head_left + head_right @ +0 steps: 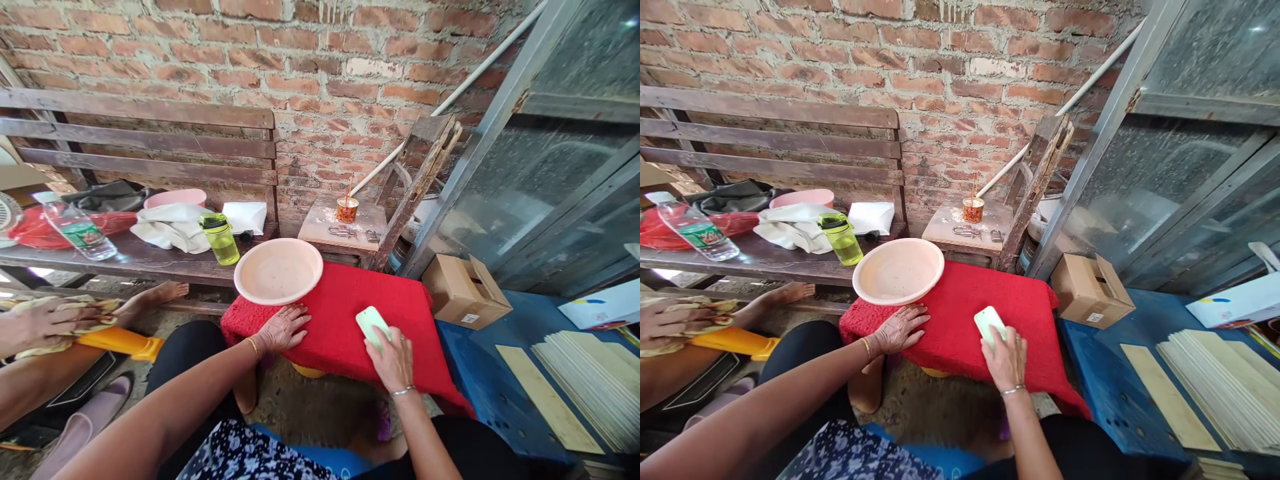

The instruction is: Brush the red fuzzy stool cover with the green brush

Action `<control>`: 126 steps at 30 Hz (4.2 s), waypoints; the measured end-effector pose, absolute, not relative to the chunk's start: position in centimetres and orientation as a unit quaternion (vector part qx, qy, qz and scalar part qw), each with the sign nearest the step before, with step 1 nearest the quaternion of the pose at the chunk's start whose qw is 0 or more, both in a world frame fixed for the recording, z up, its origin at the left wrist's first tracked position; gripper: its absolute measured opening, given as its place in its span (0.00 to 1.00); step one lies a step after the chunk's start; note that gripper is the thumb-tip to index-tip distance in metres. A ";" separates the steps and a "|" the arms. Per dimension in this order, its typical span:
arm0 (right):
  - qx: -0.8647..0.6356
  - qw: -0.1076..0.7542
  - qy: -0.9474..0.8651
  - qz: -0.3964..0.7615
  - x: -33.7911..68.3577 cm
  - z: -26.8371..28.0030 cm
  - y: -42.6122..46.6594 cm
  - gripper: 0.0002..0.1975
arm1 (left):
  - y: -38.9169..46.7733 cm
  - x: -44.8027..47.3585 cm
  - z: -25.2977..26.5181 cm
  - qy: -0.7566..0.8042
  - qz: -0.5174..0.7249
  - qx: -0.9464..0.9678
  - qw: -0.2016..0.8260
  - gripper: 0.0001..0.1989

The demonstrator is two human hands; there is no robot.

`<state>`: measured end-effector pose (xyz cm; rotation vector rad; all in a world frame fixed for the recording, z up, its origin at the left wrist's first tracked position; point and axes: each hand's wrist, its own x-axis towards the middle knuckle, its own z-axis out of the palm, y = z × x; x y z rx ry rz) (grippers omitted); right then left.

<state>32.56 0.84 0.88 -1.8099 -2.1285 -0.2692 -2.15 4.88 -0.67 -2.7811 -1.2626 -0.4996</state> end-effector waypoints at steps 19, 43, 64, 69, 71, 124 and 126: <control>-0.679 0.225 -0.689 -0.116 35.2 1.6 0.6 0.23 | 5.0 -1.9 -1.1 -0.421 -0.164 -0.892 0.002 0.21; -0.514 0.264 -0.807 -0.121 29.5 0.7 -0.6 0.17 | 4.9 -1.9 -1.1 -0.432 -0.165 -0.886 -0.004 0.21; -0.486 0.249 -0.819 -0.178 29.3 0.7 -0.2 0.15 | 4.8 -1.8 -0.8 -0.433 -0.162 -0.887 -0.002 0.21; -0.550 0.212 -0.785 -0.189 32.9 -0.1 0.6 0.17 | 4.8 -1.8 -0.9 -0.431 -0.166 -0.887 0.006 0.21; -0.653 0.187 -0.710 -0.185 37.6 -0.3 0.9 0.22 | 4.8 -1.8 -1.0 -0.430 -0.169 -0.887 0.003 0.21; -0.875 0.074 -0.477 0.033 40.9 4.8 8.9 0.24 | 5.1 -2.7 -3.0 -0.411 -0.213 -0.886 0.028 0.19; -0.905 0.078 -0.417 0.031 44.4 5.8 6.7 0.24 | 5.3 -2.9 -3.4 -0.411 -0.220 -0.884 0.035 0.19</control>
